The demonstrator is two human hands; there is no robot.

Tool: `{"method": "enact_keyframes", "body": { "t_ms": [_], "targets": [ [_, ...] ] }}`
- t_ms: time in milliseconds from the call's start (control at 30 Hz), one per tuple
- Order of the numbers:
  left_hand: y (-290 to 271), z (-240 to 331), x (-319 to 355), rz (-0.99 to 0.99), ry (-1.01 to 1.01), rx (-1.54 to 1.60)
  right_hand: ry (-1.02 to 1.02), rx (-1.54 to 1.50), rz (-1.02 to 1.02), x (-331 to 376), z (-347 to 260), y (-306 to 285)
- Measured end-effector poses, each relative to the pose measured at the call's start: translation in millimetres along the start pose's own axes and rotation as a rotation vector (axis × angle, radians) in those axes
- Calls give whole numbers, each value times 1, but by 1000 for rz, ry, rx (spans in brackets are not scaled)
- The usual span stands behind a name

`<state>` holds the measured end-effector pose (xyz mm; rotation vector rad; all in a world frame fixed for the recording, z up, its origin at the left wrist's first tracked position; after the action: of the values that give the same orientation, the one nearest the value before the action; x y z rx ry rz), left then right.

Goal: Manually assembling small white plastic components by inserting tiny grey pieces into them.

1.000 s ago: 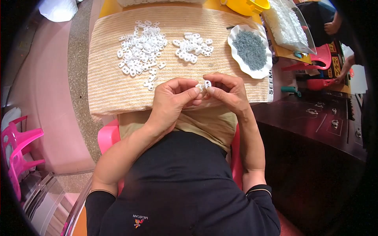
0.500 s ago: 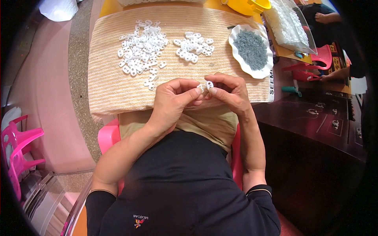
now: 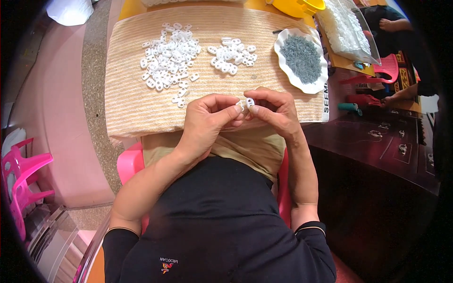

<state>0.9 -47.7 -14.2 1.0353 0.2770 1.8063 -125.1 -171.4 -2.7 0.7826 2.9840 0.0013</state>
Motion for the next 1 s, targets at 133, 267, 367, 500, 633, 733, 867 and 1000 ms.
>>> {"method": "enact_keyframes", "body": {
  "t_ms": [133, 267, 367, 500, 633, 733, 867, 1000],
  "targets": [
    [2, 0, 0, -14, 0, -7, 9, 30, -23, 1, 2, 0],
    [1, -1, -1, -15, -5, -10, -14, -45, -26, -1, -1, 5],
    [1, -1, -1, -34, -6, -2, 7, -59, -35, 1, 1, 5],
    [3, 0, -1, -43, -11, -9, 15, -95, -29, 1, 0, 6],
    [3, 0, 0, -43, -14, -12, 11, -110, -42, 1, -2, 10],
    [0, -1, -1, -58, -52, -35, 10, -177, -41, 1, -3, 11],
    [-1, -2, -2, -66, -55, -21, 2, -198, -40, 2, 0, 10],
    [-3, -4, -3, -82, -57, -13, 21, -193, -44, 3, -1, 9]
  ]
}}
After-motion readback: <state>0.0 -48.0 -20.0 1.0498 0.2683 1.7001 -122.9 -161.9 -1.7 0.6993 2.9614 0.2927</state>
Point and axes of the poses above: each hand's wrist, its own x-axis away from the middle knuckle, its own y-axis out of the palm, z = x × y, the point moved 4 cm from there along -x, towards the middle knuckle, and after that the axes turned 12 degrees about -y, right-handed, at the moved point
